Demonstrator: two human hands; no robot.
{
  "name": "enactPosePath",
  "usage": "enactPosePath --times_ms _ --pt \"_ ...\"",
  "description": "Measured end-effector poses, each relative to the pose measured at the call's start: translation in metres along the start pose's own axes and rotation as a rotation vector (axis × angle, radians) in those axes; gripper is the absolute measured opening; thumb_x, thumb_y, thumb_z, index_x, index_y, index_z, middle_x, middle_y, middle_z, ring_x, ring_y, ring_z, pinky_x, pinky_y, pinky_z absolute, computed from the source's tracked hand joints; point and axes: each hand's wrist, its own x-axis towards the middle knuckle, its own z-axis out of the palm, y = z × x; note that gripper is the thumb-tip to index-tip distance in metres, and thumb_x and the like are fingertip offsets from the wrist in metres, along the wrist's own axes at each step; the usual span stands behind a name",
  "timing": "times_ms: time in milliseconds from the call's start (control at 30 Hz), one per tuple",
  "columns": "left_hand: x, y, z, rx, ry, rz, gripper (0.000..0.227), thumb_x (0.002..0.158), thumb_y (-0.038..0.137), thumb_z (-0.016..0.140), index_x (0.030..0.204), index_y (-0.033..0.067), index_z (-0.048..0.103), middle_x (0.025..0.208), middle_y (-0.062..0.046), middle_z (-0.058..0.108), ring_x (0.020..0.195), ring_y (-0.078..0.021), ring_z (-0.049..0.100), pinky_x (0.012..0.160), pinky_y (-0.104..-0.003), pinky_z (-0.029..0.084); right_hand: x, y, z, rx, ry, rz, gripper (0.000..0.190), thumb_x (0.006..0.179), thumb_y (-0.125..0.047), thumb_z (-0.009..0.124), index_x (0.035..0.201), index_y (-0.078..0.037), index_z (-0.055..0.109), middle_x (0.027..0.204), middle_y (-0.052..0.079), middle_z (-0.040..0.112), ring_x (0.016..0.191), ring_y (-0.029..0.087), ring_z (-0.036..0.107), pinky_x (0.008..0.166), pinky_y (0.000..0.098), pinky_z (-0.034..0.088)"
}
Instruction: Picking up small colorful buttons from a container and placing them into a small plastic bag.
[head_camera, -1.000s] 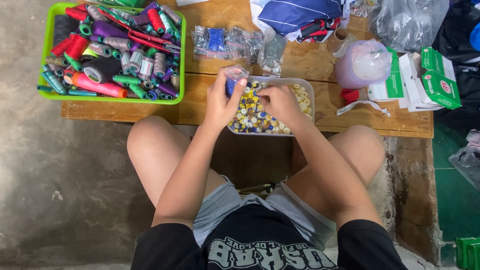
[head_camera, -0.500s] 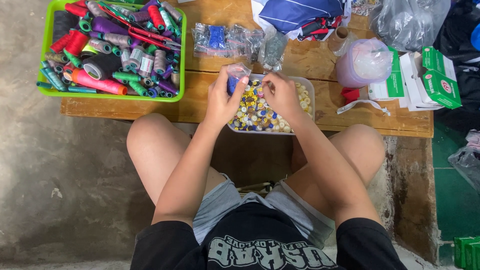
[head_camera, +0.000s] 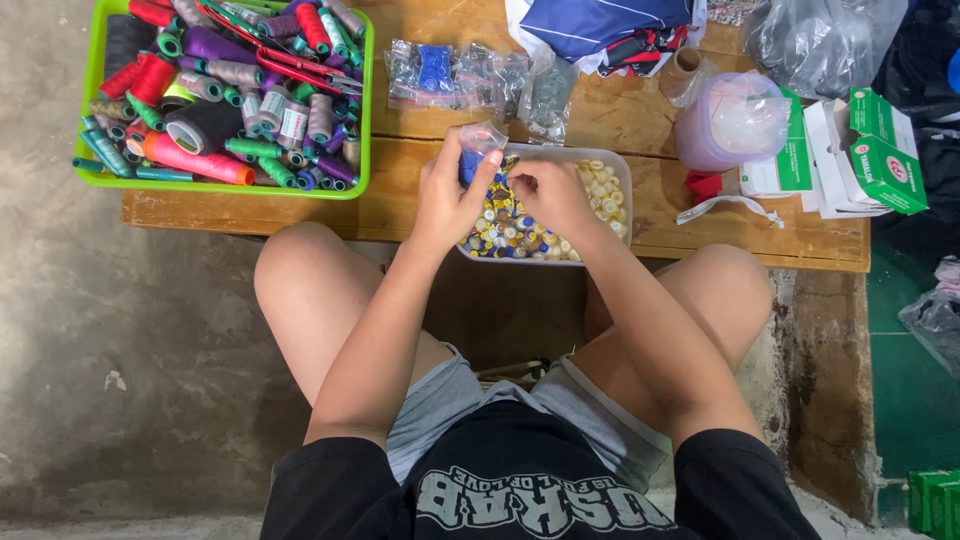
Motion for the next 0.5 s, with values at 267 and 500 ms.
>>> enactPosePath --times_ms 267,500 --pt "-0.002 -0.007 0.003 -0.001 -0.006 0.005 0.02 0.102 0.025 0.065 0.113 0.0093 0.059 0.082 -0.019 0.067 0.078 -0.0398 0.071 0.069 -0.047 0.056 0.003 0.014 0.02 -0.202 -0.066 0.016 0.006 0.088 -0.019 0.073 0.09 -0.022 0.078 0.1 0.001 0.075 0.085 0.032 0.073 0.076 0.0472 0.061" --pt "-0.001 -0.003 0.0 0.015 -0.009 -0.003 0.02 0.102 0.025 0.065 0.113 0.0095 0.058 0.081 -0.019 0.066 0.077 -0.0398 0.07 0.067 -0.048 0.055 0.003 0.012 0.024 -0.169 -0.044 0.021 0.006 0.087 -0.016 0.073 0.091 -0.018 0.078 0.1 0.002 0.073 0.086 0.032 0.072 0.077 0.0494 0.061"
